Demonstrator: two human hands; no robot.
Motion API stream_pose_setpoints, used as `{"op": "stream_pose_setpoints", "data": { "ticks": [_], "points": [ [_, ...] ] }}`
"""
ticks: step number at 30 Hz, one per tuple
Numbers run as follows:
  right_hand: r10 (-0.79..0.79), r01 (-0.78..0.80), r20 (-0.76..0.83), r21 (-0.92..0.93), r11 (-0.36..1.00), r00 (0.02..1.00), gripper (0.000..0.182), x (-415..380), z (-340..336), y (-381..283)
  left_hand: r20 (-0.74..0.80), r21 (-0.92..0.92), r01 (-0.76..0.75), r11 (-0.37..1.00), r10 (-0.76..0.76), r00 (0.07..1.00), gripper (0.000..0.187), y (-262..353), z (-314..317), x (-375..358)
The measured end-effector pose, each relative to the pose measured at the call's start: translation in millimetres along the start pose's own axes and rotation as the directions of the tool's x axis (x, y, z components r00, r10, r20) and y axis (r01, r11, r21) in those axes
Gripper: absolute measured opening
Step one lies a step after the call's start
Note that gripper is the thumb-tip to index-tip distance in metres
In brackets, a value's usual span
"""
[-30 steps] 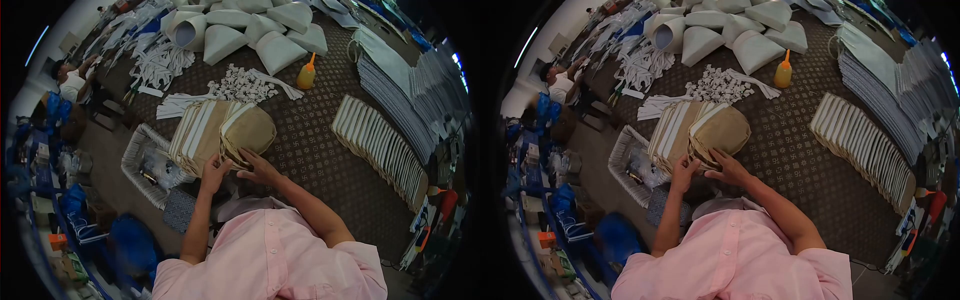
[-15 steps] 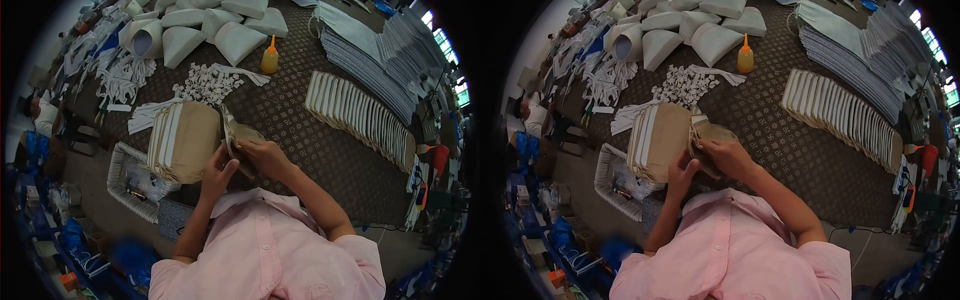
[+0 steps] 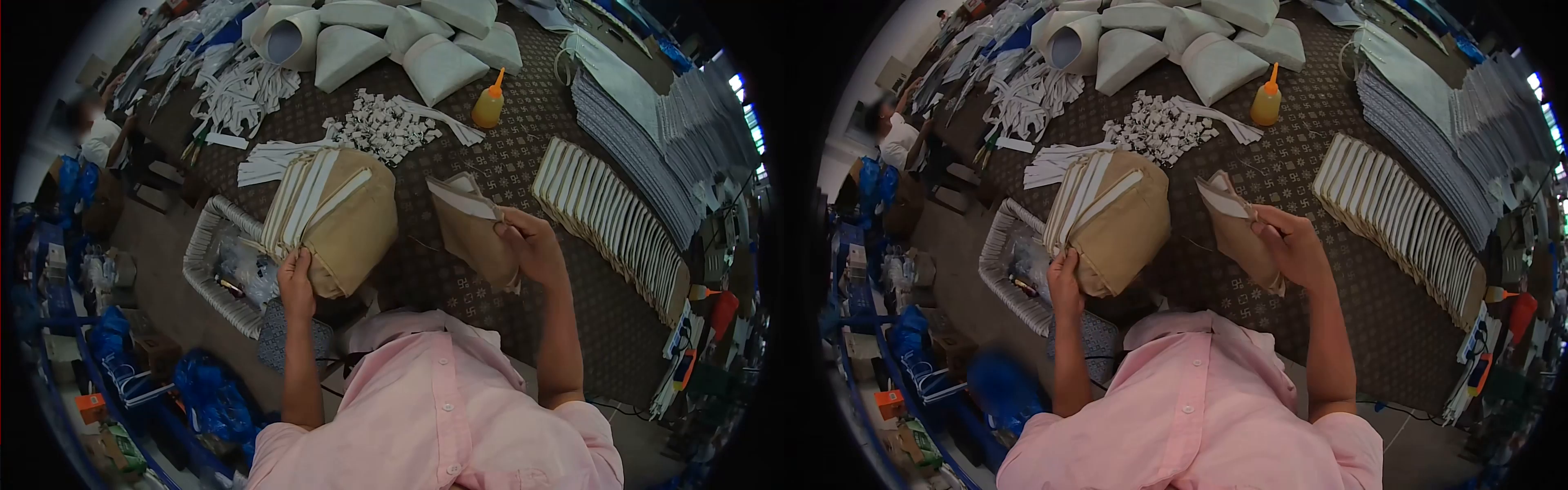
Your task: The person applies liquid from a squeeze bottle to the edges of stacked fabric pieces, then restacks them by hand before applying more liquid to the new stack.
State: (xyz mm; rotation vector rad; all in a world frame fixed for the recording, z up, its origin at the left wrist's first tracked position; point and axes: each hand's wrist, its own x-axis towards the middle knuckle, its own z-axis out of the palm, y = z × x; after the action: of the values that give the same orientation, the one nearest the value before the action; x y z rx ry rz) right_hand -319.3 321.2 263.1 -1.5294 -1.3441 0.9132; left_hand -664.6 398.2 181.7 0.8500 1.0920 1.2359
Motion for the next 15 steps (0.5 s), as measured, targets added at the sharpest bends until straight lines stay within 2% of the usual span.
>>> {"op": "stream_pose_setpoints", "data": {
  "ticks": [1, 4, 5, 7, 8, 9, 10, 11, 12, 13, 14, 15],
  "points": [
    [-0.005, 0.006, 0.103, -0.015, 1.000, 0.995, 0.025, -0.4, -9.2, -7.9, 0.015, 0.045, -0.017, 0.999, 0.016, 1.000, 0.022, 0.9, -0.7, 0.5],
    [0.002, -0.005, 0.123, 0.024, 1.000, 0.992, 0.024, 3.0, -25.3, -26.3, 0.010, -0.027, 0.002, 1.000, -0.002, 1.000, 0.022, 6.6, 2.8, -5.3],
    [-0.004, 0.001, 0.123, 0.021, 1.000, 0.992, 0.024, 8.9, -29.3, -18.6, 0.009, -0.031, -0.003, 1.000, 0.003, 1.000, 0.022, 7.6, 2.4, -6.3],
    [0.158, -0.180, 0.119, 0.199, 0.963, 0.980, 0.022, 26.4, -38.1, 21.4, -0.080, -0.084, -0.021, 0.996, 0.014, 0.997, 0.022, 9.0, 0.7, -9.0],
    [0.156, -0.177, 0.118, 0.194, 0.965, 0.981, 0.022, 39.4, -40.3, 45.5, -0.080, -0.089, -0.022, 0.996, 0.015, 0.997, 0.022, 9.5, 1.2, -8.9],
    [0.131, -0.125, 0.059, -0.092, 0.988, 0.990, 0.022, 53.4, -41.4, 75.0, -0.089, -0.097, -0.024, 0.995, 0.016, 0.996, 0.022, 9.2, 1.9, -10.0],
    [0.091, -0.081, 0.011, -0.372, 0.925, 0.996, 0.021, 59.4, -38.1, 103.4, -0.098, -0.103, -0.024, 0.994, 0.014, 0.995, 0.022, 8.3, 1.5, -11.6],
    [0.093, -0.083, 0.010, -0.376, 0.923, 0.996, 0.021, 60.4, -29.7, 134.1, -0.097, -0.107, -0.022, 0.994, 0.011, 0.995, 0.022, 5.7, -1.0, -12.7],
    [0.002, -0.050, -0.111, -0.435, 0.899, 0.994, 0.021, 63.0, -21.8, 163.6, -0.073, -0.060, -0.026, 0.998, 0.022, 0.997, 0.023, 1.9, -4.7, -12.7],
    [-0.101, -0.023, -0.222, -0.496, 0.868, 0.970, 0.021, 66.0, -18.5, 165.7, -0.049, -0.015, -0.036, 0.999, 0.036, 0.998, 0.023, 2.2, -4.4, -11.2],
    [-0.111, -0.015, -0.221, -0.500, 0.866, 0.969, 0.021, 67.8, -19.2, 166.8, -0.049, -0.021, -0.044, 0.999, 0.043, 0.998, 0.023, 4.2, -3.9, -7.9],
    [-0.174, 0.030, -0.247, -0.497, 0.867, 0.953, 0.022, 68.0, -16.2, 168.4, -0.114, -0.041, -0.061, 0.997, 0.056, 0.992, 0.024, 7.4, -4.3, -4.3]
  ]
}}
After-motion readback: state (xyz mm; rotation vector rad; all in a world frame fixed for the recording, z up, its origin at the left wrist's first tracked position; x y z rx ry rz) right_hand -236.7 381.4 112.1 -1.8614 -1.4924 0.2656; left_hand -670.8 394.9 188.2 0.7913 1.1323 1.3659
